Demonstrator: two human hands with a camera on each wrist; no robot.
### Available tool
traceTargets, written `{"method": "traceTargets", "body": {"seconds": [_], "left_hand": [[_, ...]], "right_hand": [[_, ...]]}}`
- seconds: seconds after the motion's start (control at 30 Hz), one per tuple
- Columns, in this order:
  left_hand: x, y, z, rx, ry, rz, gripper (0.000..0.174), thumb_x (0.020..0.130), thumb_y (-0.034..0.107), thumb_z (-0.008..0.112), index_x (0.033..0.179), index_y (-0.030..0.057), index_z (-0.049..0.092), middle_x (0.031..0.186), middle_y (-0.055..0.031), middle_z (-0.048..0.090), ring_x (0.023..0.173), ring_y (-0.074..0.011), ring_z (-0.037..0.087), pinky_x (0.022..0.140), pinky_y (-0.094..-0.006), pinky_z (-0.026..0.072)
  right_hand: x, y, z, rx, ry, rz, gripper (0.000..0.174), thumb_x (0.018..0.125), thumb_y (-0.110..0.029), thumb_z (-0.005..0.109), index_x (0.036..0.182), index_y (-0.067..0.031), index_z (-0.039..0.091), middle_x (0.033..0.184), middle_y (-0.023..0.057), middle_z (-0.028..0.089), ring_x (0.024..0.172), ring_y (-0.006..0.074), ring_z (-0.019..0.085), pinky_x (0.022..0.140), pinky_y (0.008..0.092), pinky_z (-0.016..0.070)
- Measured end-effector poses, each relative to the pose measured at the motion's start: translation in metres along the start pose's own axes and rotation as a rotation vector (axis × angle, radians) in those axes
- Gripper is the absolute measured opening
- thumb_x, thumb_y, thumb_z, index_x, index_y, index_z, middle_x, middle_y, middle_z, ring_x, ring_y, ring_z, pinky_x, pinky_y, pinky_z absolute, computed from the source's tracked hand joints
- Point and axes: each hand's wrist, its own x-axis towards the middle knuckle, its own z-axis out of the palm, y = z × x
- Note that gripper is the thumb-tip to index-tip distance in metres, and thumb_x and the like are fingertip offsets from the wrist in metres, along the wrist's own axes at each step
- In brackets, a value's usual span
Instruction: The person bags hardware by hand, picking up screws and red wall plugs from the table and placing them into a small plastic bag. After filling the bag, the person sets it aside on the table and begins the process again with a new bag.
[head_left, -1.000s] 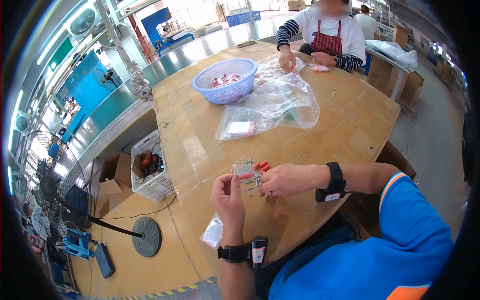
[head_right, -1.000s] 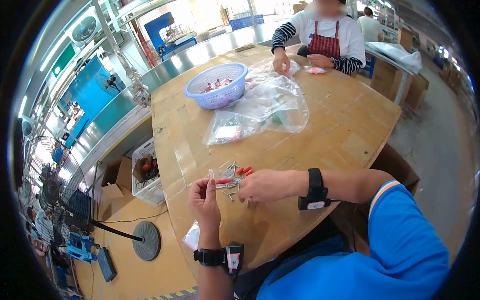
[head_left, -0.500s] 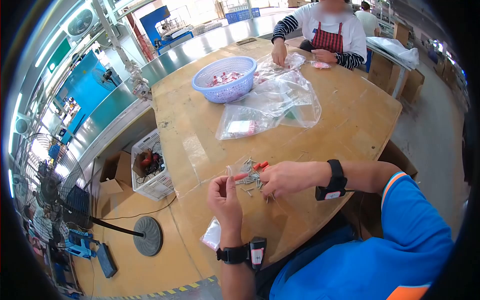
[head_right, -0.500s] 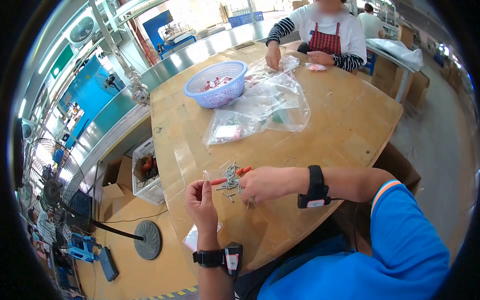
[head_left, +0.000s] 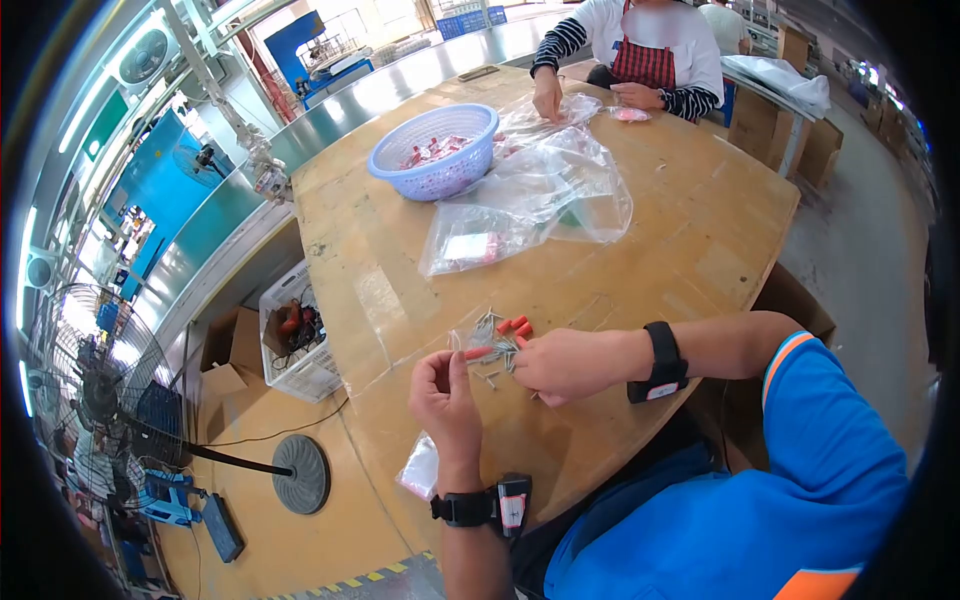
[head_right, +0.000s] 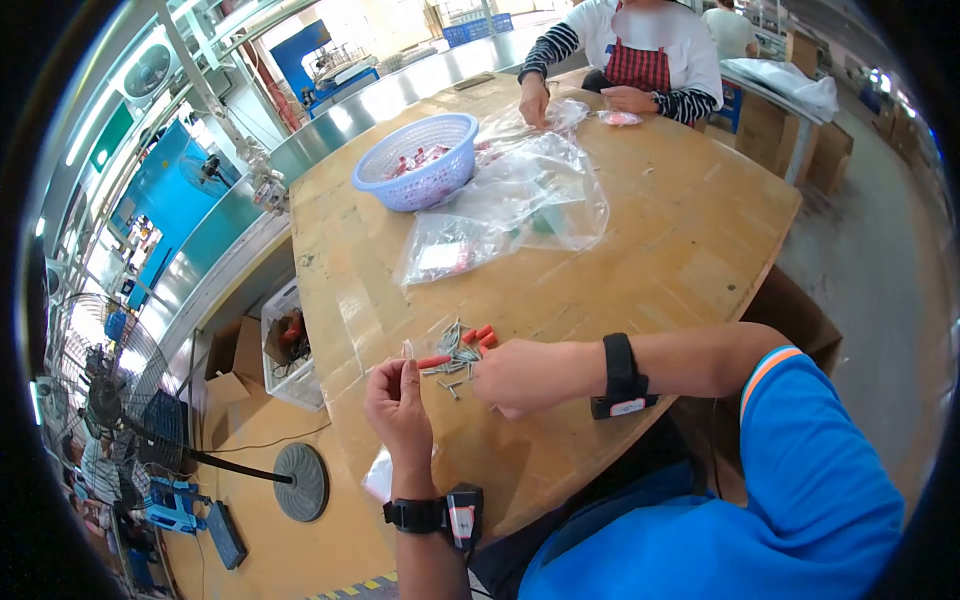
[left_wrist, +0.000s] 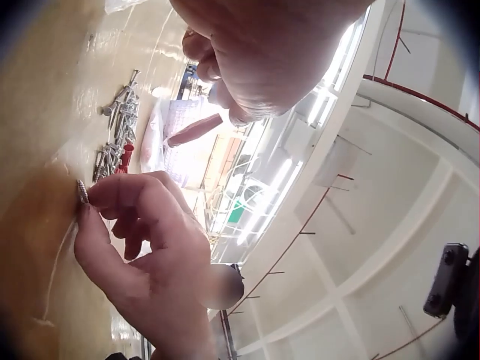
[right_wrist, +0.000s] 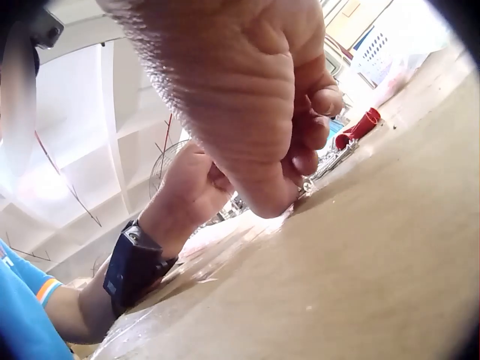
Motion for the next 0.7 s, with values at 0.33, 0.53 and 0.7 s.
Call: {"method": "traceTargets", "body": {"seconds": [0.33, 0.53, 0.7], "left_hand": [[0.002, 0.001, 0.001, 0.09, 0.054, 0.085, 0.011, 0.088, 0.008, 0.061, 0.082, 0.0, 0.057, 0.069, 0.0019, 0.051, 0.059, -0.0043, 0.044, 0.053, -0.0203, 0.0367], [0.002, 0.0, -0.002, 0.145, 0.036, 0.113, 0.011, 0.089, 0.01, 0.061, 0.086, 0.0, 0.057, 0.073, 0.0029, 0.052, 0.064, -0.0033, 0.045, 0.057, -0.0184, 0.0373], [0.002, 0.0, -0.001, 0.164, 0.033, 0.135, 0.01, 0.087, 0.008, 0.062, 0.084, -0.0006, 0.058, 0.073, -0.001, 0.052, 0.062, -0.0067, 0.047, 0.056, -0.0216, 0.0394]], "right_hand": [[0.015, 0.007, -0.012, 0.233, 0.196, 0.15, 0.014, 0.069, -0.014, 0.059, 0.069, -0.0008, 0.06, 0.073, 0.0142, 0.06, 0.071, 0.0318, 0.06, 0.063, 0.0402, 0.0495], [0.027, 0.005, -0.001, 0.028, 0.09, 0.151, 0.014, 0.066, -0.012, 0.058, 0.067, 0.0009, 0.064, 0.07, 0.0175, 0.062, 0.067, 0.0323, 0.063, 0.058, 0.0399, 0.051], [0.035, 0.0, -0.002, -0.124, 0.026, 0.082, 0.014, 0.066, -0.013, 0.06, 0.06, 0.0001, 0.061, 0.069, 0.0166, 0.06, 0.068, 0.0328, 0.06, 0.058, 0.042, 0.0489]]}}
